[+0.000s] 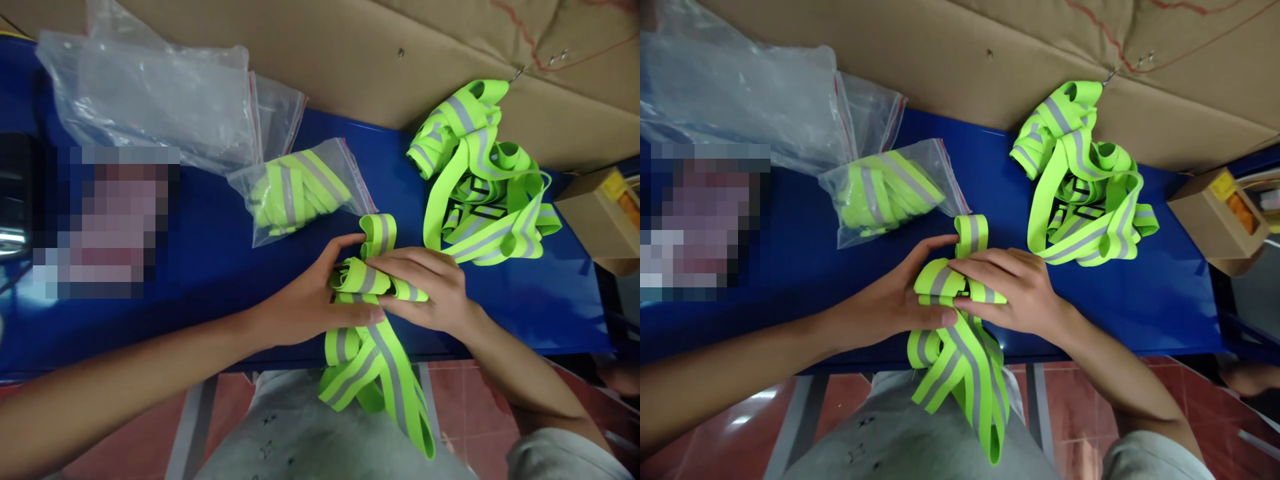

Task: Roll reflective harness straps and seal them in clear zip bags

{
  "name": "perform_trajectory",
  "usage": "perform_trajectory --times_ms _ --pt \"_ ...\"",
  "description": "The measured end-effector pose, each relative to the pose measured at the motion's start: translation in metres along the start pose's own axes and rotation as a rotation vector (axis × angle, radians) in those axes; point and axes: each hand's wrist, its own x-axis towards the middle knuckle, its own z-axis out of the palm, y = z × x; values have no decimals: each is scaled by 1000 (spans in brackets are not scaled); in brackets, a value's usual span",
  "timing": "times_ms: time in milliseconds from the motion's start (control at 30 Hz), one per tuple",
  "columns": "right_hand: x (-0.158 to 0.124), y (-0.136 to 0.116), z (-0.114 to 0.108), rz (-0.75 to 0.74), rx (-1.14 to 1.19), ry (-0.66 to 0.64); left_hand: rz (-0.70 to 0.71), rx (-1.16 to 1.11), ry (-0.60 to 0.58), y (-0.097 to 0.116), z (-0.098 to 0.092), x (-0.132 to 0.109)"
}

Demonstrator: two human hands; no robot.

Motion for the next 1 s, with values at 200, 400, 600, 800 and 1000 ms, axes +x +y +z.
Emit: perform_trajectory --times_ms 200,400,600,800,1000 --pt "-3 0 7 -13 -6 -34 -22 151 38 3 -1 -1" --pt "5 -17 1 323 178 47 26 336 -51 10 3 -7" --pt "8 -1 -16 969 887 163 129 761 -123 10 -6 -12" --pt "14 4 -18 1165 1195 93 453 1036 186 23 -14 -12" --pt "7 -7 2 1186 1291 -174 833 1174 125 23 -18 -4"
